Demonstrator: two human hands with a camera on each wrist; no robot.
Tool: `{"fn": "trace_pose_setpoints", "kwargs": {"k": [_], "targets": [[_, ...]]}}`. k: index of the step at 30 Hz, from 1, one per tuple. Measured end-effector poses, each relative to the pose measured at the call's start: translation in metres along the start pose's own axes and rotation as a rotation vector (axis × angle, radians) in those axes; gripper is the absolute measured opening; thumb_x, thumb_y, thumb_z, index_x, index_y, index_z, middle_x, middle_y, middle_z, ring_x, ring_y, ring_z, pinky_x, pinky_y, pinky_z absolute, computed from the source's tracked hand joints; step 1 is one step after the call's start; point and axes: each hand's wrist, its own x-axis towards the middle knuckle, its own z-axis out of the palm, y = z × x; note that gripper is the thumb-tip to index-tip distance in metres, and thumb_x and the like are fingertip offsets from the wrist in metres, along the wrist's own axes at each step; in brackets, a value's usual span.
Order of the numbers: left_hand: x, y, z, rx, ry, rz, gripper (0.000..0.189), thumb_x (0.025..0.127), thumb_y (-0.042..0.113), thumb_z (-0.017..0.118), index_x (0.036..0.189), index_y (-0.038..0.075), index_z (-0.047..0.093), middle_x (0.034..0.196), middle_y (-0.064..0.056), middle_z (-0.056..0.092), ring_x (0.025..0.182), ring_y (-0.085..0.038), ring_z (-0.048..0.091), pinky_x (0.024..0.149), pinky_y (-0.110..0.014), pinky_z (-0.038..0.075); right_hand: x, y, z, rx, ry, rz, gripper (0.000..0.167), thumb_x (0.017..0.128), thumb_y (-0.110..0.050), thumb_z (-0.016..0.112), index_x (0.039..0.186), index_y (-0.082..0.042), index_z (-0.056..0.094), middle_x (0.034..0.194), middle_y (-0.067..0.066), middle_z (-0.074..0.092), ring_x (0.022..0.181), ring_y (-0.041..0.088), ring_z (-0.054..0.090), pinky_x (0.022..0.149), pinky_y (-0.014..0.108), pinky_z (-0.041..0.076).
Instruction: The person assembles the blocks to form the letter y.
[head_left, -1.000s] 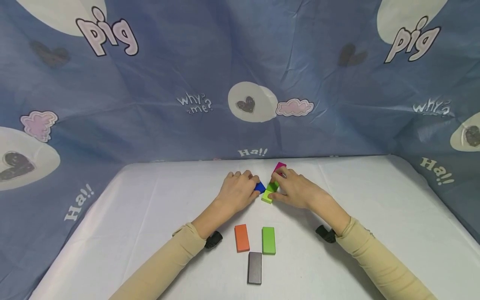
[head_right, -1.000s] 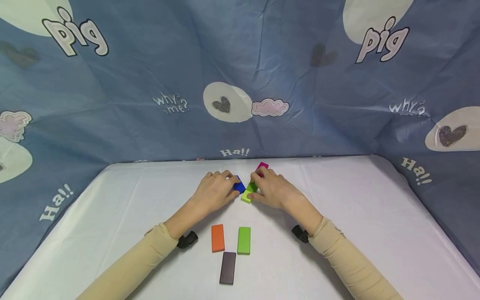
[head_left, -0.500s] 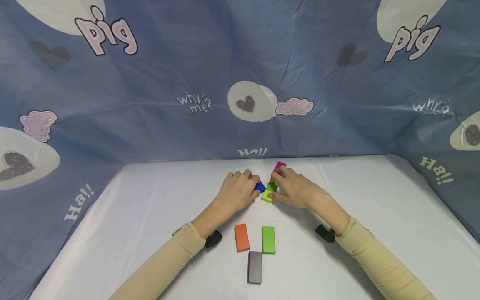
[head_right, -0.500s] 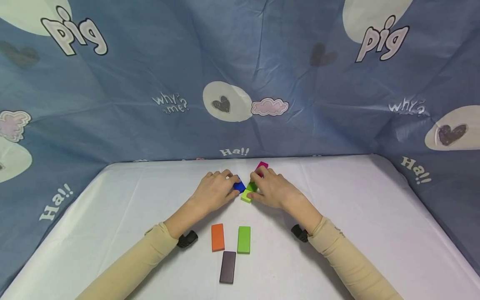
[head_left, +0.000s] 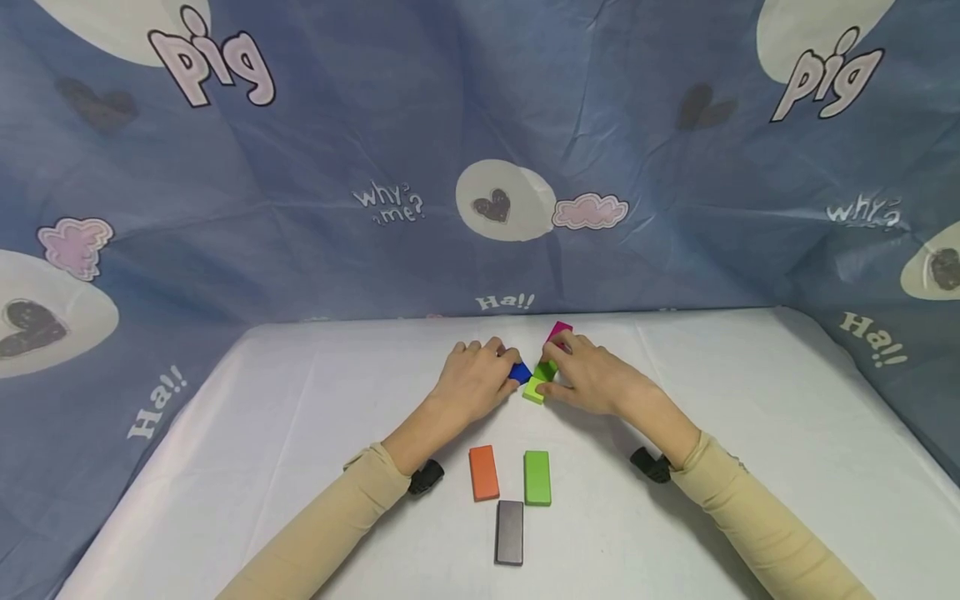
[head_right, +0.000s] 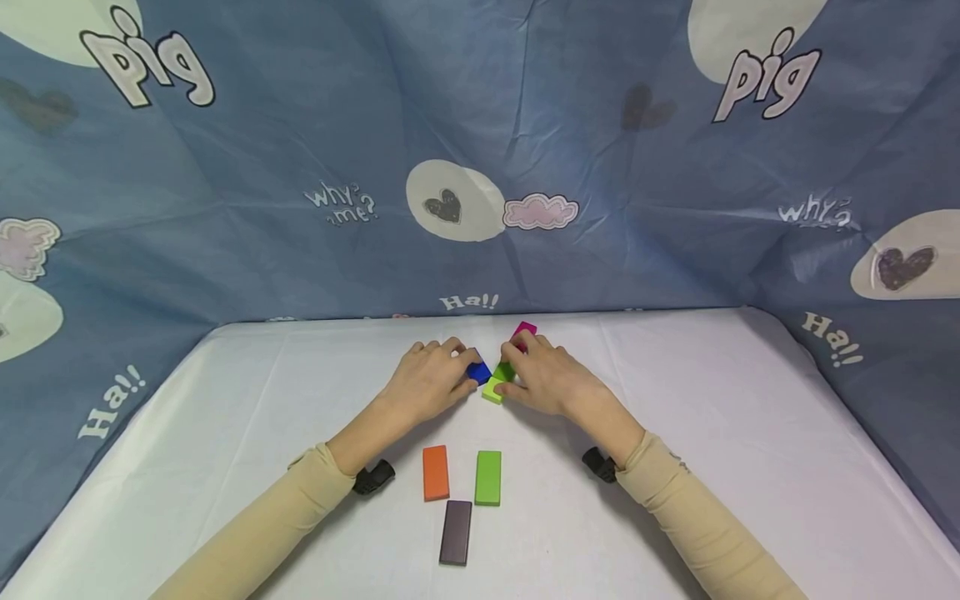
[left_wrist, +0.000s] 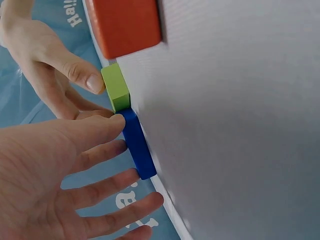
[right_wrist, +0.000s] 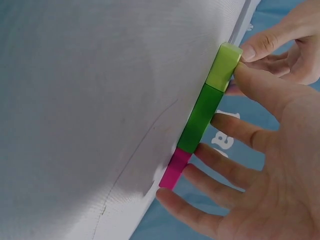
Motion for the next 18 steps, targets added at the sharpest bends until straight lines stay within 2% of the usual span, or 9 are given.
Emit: {"fn": "trace_pose_setpoints", "kwargs": {"k": [18], "targets": [[0.0008, 0.0000, -0.0010, 0.012, -0.031, -0.003, 0.041, 0.105, 0.044, 0.070, 0.138, 0.020, 0.069, 0.130, -0.008, 0.074, 0.105, -0.032, 0.076, 0.092, -0.048, 0.060, 0.0000, 0.0010, 0.0005, 0.008, -0.004, -0.003, 0.040, 0.105, -0.044, 0.069, 0.130, -0.014, 0.060, 0.145, 0.018, 0.057, 0.123, 0.037, 0.064, 0.104, 0.061, 0.055]]}}
